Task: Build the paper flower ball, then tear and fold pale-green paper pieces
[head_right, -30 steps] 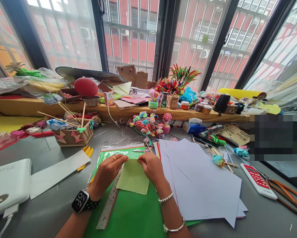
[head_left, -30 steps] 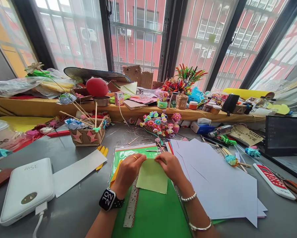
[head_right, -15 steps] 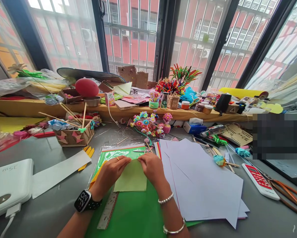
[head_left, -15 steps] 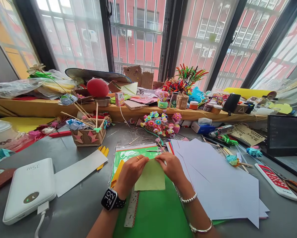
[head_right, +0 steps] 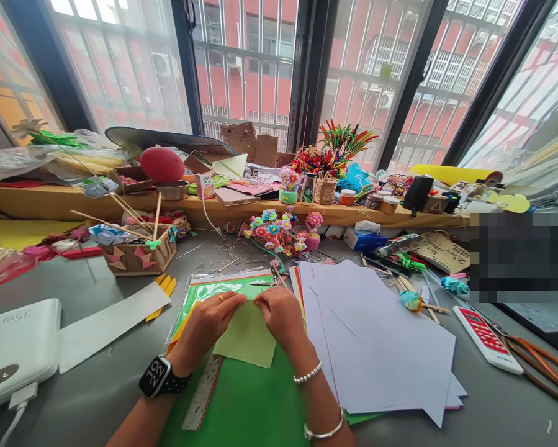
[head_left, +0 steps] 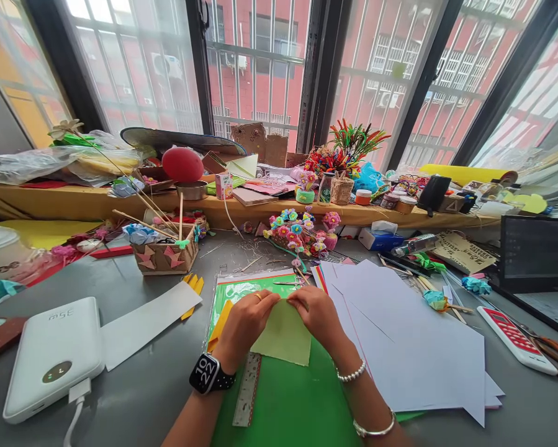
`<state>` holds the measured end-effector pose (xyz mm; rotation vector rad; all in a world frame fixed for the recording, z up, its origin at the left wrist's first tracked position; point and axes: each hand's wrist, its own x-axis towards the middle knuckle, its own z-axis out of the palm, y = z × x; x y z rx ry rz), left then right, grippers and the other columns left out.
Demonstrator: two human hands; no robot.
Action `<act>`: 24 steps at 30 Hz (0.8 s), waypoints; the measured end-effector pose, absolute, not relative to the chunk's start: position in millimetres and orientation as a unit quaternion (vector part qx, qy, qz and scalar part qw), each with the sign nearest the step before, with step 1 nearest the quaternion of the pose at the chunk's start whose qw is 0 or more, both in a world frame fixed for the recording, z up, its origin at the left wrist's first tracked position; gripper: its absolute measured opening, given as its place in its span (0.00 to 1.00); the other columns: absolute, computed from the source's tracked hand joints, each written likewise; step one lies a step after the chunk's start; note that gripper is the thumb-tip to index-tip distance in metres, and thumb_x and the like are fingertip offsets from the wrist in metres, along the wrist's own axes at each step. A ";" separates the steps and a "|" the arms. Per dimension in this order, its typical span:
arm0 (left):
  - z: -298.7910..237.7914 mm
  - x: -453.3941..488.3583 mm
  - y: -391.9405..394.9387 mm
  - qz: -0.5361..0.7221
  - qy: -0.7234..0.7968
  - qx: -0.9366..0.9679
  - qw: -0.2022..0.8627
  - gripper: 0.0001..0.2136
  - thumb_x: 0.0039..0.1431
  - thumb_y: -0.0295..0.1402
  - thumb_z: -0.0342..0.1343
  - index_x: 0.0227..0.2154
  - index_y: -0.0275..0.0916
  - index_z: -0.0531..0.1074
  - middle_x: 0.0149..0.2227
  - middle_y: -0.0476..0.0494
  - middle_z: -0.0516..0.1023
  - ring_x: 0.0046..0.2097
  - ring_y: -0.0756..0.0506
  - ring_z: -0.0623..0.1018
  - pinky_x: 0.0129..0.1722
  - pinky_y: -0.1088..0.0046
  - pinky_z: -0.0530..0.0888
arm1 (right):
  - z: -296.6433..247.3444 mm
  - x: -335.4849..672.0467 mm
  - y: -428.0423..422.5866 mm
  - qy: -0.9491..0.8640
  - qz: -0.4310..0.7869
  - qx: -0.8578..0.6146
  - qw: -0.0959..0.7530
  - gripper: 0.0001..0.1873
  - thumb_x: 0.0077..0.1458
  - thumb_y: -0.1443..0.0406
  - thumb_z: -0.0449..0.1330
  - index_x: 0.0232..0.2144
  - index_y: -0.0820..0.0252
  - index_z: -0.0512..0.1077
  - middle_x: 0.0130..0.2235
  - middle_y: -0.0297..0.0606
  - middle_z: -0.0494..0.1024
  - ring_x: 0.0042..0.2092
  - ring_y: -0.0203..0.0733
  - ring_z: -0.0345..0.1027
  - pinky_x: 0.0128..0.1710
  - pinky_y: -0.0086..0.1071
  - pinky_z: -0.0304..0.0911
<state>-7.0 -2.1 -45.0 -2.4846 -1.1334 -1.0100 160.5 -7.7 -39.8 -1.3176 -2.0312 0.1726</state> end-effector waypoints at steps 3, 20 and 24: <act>-43.8 -14.7 1.0 -0.384 -0.410 -0.818 0.121 0.10 0.56 0.26 0.43 0.33 0.38 0.70 0.30 0.45 0.76 0.31 0.49 0.75 0.29 0.75 0.71 | -37.6 170.4 -6.4 -0.768 0.066 -0.528 0.356 0.07 0.50 0.69 0.54 0.27 0.57 0.73 0.29 0.37 0.75 0.34 0.41 0.66 0.34 0.31 0.60; -40.5 -13.9 -1.2 -0.366 -0.390 -0.839 0.093 0.10 0.57 0.29 0.43 0.31 0.36 0.70 0.29 0.45 0.75 0.30 0.49 0.75 0.29 0.75 0.71 | -31.8 181.3 -6.5 -0.691 0.033 -0.564 0.450 0.11 0.53 0.69 0.50 0.32 0.59 0.72 0.33 0.39 0.75 0.36 0.41 0.66 0.37 0.33 0.59; -39.9 -8.3 -4.4 -0.346 -0.377 -0.855 0.089 0.10 0.57 0.29 0.43 0.31 0.37 0.70 0.29 0.45 0.75 0.30 0.49 0.74 0.29 0.75 0.71 | -33.7 167.9 -7.3 -0.770 0.075 -0.489 0.404 0.05 0.49 0.67 0.56 0.30 0.58 0.72 0.32 0.37 0.75 0.37 0.42 0.66 0.38 0.33 0.59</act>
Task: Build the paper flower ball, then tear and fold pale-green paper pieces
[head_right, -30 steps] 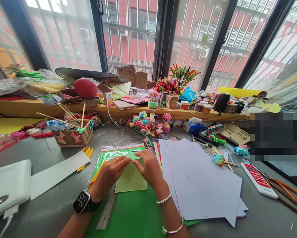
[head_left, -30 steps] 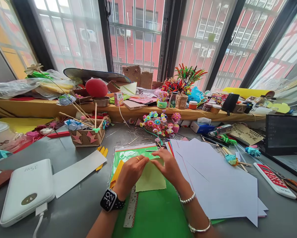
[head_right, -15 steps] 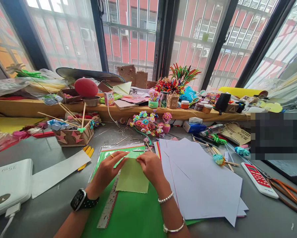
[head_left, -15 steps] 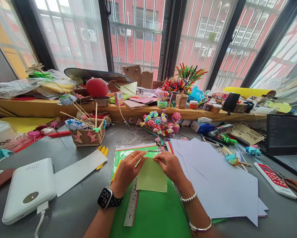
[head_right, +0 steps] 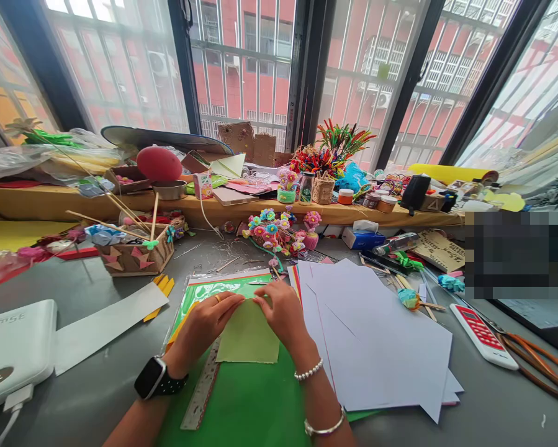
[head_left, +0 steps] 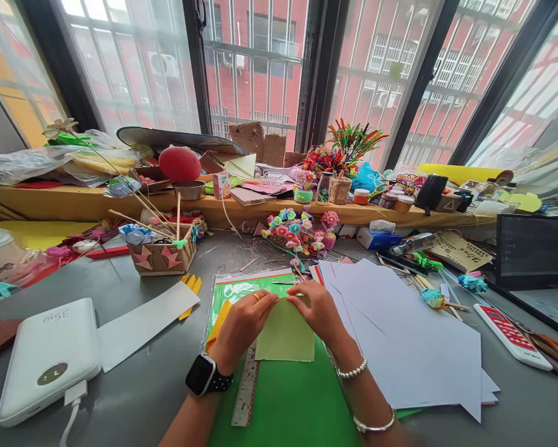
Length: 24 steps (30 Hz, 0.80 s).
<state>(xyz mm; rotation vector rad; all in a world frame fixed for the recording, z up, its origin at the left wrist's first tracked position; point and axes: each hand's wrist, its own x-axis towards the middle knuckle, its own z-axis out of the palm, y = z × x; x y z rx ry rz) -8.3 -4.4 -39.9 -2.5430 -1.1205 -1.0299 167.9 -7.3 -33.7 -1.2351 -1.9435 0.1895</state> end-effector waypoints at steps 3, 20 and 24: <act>-41.9 -10.7 -2.7 -0.351 -0.381 -0.852 0.078 0.10 0.57 0.29 0.43 0.32 0.37 0.70 0.30 0.45 0.76 0.31 0.48 0.75 0.30 0.75 0.71 | -33.7 163.4 -8.0 -0.776 0.073 -0.499 0.379 0.05 0.50 0.68 0.56 0.25 0.58 0.72 0.28 0.36 0.75 0.34 0.41 0.66 0.36 0.32 0.59; -34.7 -3.3 0.7 -0.468 -0.466 -0.526 -0.536 0.20 0.38 0.39 0.60 0.35 0.33 0.68 0.30 0.42 0.77 0.34 0.43 0.76 0.36 0.64 0.72 | -29.4 177.6 -6.1 -0.431 0.292 -0.539 0.662 0.14 0.45 0.57 0.56 0.28 0.64 0.71 0.28 0.38 0.75 0.28 0.38 0.65 0.27 0.28 0.60; -30.6 0.6 -3.3 -0.467 -0.449 -0.524 -0.553 0.14 0.38 0.39 0.60 0.27 0.33 0.72 0.29 0.43 0.77 0.32 0.45 0.76 0.35 0.67 0.72 | -32.1 171.8 -6.6 -0.396 0.382 -0.492 0.675 0.14 0.43 0.58 0.58 0.28 0.64 0.72 0.27 0.36 0.75 0.28 0.36 0.66 0.27 0.27 0.60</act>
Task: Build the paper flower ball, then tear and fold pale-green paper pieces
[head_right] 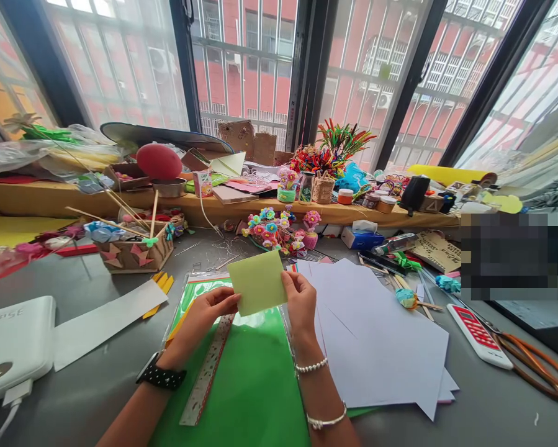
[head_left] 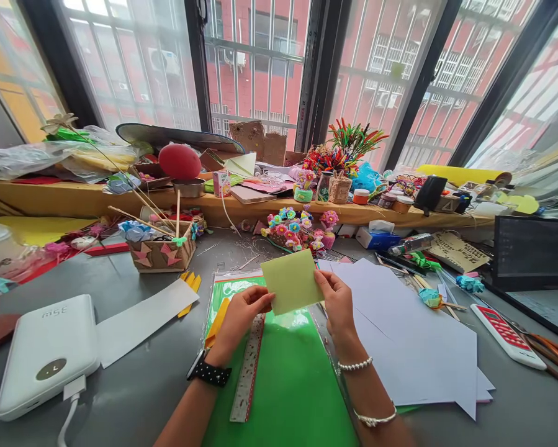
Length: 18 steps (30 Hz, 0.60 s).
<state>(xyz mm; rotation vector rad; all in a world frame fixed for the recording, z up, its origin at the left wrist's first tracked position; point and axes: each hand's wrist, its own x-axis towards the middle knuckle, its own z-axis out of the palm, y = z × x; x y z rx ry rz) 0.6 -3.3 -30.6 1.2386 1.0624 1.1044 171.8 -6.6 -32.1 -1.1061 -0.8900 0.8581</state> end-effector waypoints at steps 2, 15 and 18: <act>-30.6 0.5 -3.0 0.479 0.446 0.516 0.553 0.13 0.38 0.38 0.60 0.25 0.33 0.72 0.27 0.45 0.77 0.30 0.46 0.75 0.33 0.69 0.73 | -33.5 170.3 -6.2 -0.392 0.408 -0.485 0.667 0.13 0.42 0.58 0.59 0.28 0.63 0.72 0.27 0.35 0.75 0.28 0.36 0.66 0.27 0.27 0.60; -36.5 -6.0 1.8 0.510 0.471 0.511 0.507 0.14 0.39 0.39 0.59 0.29 0.33 0.73 0.32 0.42 0.78 0.34 0.43 0.76 0.35 0.68 0.72 | -33.0 178.0 -5.9 -0.428 0.498 -0.458 0.599 0.12 0.37 0.61 0.63 0.25 0.64 0.71 0.24 0.35 0.75 0.28 0.37 0.67 0.29 0.28 0.61; -38.7 -4.7 4.6 0.540 0.472 0.502 0.484 0.21 0.38 0.39 0.60 0.37 0.35 0.70 0.42 0.38 0.74 0.42 0.41 0.74 0.41 0.67 0.70 | -29.7 178.9 -6.6 -0.434 0.505 -0.451 0.594 0.12 0.37 0.61 0.63 0.25 0.63 0.71 0.24 0.35 0.76 0.28 0.36 0.68 0.29 0.28 0.61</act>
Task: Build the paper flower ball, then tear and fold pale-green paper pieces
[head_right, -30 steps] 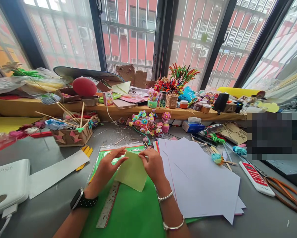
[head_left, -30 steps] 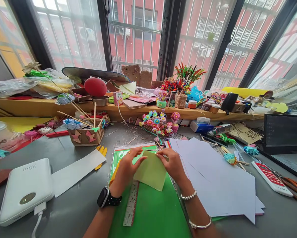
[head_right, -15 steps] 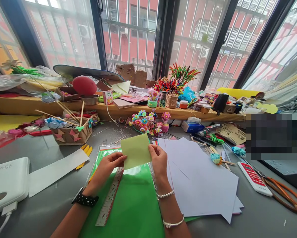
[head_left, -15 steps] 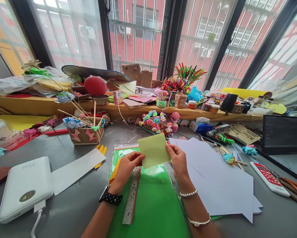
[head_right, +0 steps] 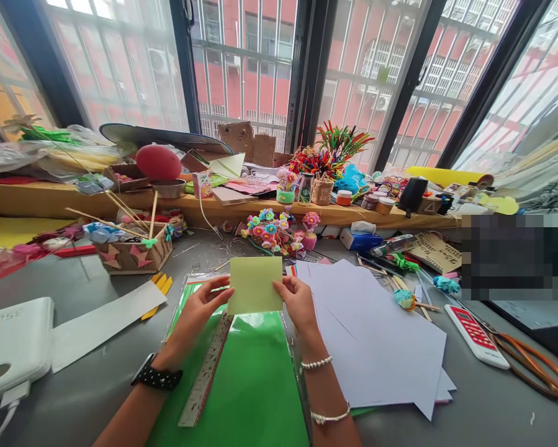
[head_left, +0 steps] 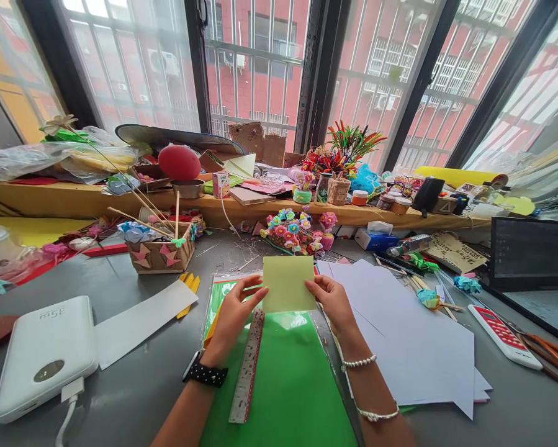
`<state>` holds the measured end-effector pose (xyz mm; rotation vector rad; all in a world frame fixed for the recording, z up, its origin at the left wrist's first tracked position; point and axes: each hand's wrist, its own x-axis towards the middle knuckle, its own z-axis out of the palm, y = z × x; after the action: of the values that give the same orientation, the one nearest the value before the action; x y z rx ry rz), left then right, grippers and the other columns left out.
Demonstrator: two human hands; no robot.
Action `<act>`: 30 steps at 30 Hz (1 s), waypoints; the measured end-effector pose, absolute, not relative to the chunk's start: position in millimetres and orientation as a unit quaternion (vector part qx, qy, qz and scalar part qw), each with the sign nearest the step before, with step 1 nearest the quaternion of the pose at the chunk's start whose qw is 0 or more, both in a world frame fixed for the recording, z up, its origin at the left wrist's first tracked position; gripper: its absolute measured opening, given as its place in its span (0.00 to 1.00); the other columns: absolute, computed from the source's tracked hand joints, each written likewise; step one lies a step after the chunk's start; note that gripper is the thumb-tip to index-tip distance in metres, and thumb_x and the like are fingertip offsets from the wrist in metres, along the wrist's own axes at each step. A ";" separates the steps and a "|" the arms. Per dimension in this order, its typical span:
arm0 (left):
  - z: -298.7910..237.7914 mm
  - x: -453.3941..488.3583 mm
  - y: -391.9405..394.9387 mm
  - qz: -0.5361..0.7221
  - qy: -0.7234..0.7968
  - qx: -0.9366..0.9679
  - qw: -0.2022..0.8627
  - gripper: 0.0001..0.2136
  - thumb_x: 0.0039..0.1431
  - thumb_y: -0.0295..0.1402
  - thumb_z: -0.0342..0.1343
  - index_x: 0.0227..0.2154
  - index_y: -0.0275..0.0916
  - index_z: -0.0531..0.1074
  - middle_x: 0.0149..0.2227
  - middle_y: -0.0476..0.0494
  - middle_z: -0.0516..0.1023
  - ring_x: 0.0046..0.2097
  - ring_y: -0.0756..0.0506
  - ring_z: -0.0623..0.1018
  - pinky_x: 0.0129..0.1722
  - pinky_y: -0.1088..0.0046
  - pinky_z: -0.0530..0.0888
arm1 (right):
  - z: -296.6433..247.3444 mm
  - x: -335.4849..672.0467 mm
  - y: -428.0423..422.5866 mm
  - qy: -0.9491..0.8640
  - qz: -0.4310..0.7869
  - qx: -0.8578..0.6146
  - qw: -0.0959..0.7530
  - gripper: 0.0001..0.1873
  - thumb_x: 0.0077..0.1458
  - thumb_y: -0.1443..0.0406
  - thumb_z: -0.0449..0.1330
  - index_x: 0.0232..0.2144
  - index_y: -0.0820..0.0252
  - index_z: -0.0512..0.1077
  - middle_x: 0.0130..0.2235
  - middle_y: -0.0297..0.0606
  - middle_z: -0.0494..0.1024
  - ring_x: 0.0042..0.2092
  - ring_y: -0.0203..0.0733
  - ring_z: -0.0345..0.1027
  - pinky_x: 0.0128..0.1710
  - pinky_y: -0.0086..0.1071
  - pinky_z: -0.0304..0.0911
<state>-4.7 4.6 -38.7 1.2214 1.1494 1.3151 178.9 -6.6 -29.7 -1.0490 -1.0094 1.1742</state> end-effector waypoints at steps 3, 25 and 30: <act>-38.7 -2.4 4.9 0.560 0.476 0.470 0.489 0.25 0.39 0.39 0.60 0.42 0.36 0.67 0.48 0.35 0.68 0.47 0.41 0.71 0.44 0.66 0.68 | -27.8 180.5 -6.3 -0.443 0.516 -0.444 0.583 0.12 0.38 0.60 0.63 0.25 0.63 0.70 0.25 0.35 0.76 0.27 0.36 0.68 0.30 0.28 0.62; -34.2 -6.4 -1.1 0.530 0.490 0.581 0.375 0.20 0.41 0.38 0.58 0.39 0.36 0.69 0.37 0.43 0.75 0.38 0.44 0.74 0.38 0.70 0.71 | -25.7 180.6 -7.1 -0.570 0.316 -0.523 0.550 0.10 0.42 0.59 0.58 0.23 0.60 0.73 0.23 0.34 0.73 0.26 0.37 0.62 0.26 0.28 0.55; -35.2 -5.2 -2.0 0.474 0.505 0.621 0.368 0.13 0.42 0.41 0.57 0.27 0.35 0.68 0.23 0.49 0.72 0.27 0.48 0.72 0.24 0.76 0.67 | -21.6 179.1 -9.5 -0.641 0.280 -0.514 0.497 0.12 0.47 0.60 0.52 0.24 0.61 0.72 0.23 0.34 0.72 0.24 0.35 0.61 0.23 0.26 0.54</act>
<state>-5.2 -2.0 -35.2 1.5941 1.2977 1.2162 179.1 -9.5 -21.6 -1.2441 -1.5527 0.6790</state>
